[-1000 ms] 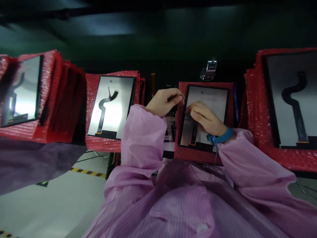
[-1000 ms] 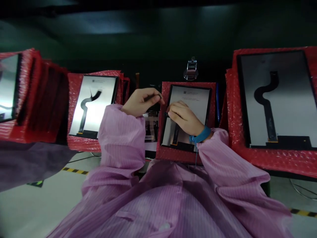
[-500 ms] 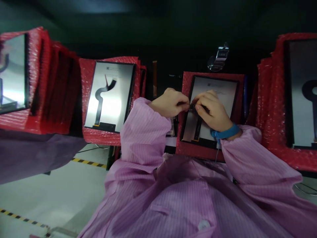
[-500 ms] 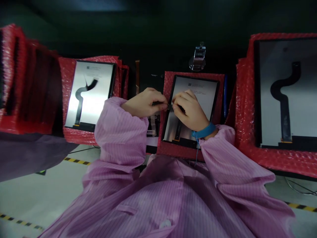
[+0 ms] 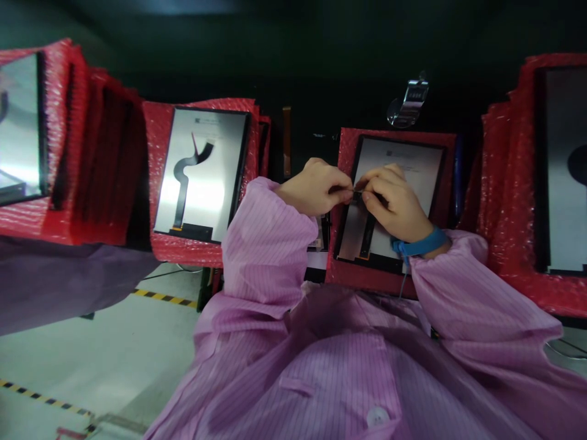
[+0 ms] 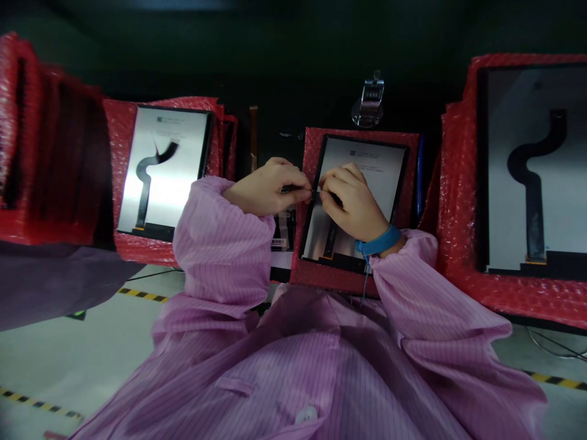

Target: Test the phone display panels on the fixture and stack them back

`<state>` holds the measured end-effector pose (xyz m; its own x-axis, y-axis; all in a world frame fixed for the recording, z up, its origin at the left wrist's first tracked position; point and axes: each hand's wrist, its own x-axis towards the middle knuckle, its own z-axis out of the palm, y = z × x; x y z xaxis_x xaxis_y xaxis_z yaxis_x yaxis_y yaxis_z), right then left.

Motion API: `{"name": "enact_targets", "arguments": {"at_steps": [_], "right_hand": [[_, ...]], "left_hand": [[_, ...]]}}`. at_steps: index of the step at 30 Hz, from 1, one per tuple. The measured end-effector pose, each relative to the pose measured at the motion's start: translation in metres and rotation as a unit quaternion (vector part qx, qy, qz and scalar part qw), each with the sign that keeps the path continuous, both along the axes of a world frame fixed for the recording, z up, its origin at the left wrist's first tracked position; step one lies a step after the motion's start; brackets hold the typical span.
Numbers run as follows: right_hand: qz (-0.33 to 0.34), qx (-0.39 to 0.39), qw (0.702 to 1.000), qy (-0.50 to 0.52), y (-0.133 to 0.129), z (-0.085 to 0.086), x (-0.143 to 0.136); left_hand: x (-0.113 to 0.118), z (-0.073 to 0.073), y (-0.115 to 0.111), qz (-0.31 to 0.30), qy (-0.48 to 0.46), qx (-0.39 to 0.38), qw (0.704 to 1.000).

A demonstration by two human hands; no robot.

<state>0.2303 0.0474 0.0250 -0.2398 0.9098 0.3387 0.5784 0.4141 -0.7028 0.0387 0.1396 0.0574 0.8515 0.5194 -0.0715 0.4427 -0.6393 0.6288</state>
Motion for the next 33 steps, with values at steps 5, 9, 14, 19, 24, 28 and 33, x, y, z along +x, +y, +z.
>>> {"name": "enact_targets", "arguments": {"at_steps": [5, 9, 14, 19, 24, 28, 33], "right_hand": [[0.012, -0.015, 1.0, -0.001, 0.0004, 0.0001, 0.0007], [0.021, -0.025, 0.999, -0.003, 0.0002, 0.0, 0.0022], [0.027, -0.021, 0.999, -0.004, 0.0, -0.0004, 0.003], [0.026, -0.029, 0.999, -0.009, -0.0007, -0.0007, 0.0023], [0.036, -0.031, 0.999, 0.001, -0.0014, 0.0008, 0.0032], [0.038, -0.042, 0.998, 0.009, -0.0016, 0.0022, 0.0038], [0.039, -0.04, 0.998, 0.013, -0.0021, 0.0032, 0.0034]], "left_hand": [[0.0008, 0.0015, -0.0014, 0.018, -0.009, -0.022, 1.0], [0.0004, 0.0026, -0.0017, 0.024, -0.004, -0.036, 0.999], [-0.0026, 0.0025, 0.0003, 0.008, 0.011, -0.027, 1.0], [-0.0054, 0.0045, 0.0003, 0.002, 0.022, -0.031, 0.999], [-0.0059, 0.0069, -0.0004, -0.002, 0.02, -0.024, 1.0], [-0.0053, 0.0069, -0.0005, -0.003, -0.001, -0.001, 1.0], [-0.0053, 0.0059, -0.0012, -0.005, -0.018, 0.01, 1.0]]}}
